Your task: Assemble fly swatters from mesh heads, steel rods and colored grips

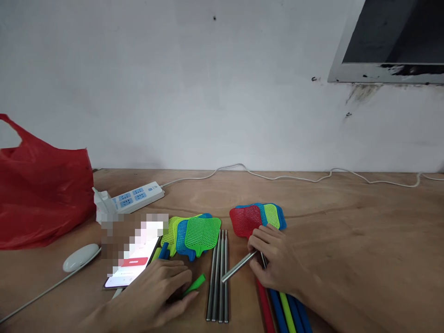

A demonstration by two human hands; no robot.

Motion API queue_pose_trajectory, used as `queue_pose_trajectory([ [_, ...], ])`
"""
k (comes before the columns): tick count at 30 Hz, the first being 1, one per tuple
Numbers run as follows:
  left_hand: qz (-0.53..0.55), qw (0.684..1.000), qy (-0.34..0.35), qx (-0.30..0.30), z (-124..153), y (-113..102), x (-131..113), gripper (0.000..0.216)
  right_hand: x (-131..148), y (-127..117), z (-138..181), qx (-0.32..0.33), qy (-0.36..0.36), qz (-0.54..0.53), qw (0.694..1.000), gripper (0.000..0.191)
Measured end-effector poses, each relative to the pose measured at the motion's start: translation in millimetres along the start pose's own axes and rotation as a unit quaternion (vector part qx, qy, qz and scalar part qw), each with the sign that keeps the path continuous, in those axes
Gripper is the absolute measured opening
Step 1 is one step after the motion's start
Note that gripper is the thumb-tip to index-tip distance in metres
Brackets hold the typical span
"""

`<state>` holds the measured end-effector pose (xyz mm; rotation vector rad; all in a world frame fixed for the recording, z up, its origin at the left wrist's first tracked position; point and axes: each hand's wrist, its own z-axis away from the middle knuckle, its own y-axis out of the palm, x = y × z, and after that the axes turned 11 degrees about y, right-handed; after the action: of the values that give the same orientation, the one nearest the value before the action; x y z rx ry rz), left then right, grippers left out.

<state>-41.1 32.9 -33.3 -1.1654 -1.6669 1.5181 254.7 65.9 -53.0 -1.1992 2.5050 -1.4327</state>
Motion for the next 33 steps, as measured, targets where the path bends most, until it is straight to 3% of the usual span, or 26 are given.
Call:
queue_pose_trajectory([
  [18, 0.006, 0.999, -0.043, -0.029, 2, 3, -2, 0.016, 10, 4, 4, 0.030, -0.046, -0.001, 0.998, 0.016],
  [28, 0.021, 0.997, -0.031, -0.062, 2, 1, 0, 0.037, 0, 4, 6, -0.021, -0.143, 0.063, 0.988, 0.028],
  [33, 0.017, 0.997, -0.005, -0.072, 0, 0, -4, 0.040, 8, 3, 6, -0.030, -0.174, 0.094, 0.980, 0.029],
])
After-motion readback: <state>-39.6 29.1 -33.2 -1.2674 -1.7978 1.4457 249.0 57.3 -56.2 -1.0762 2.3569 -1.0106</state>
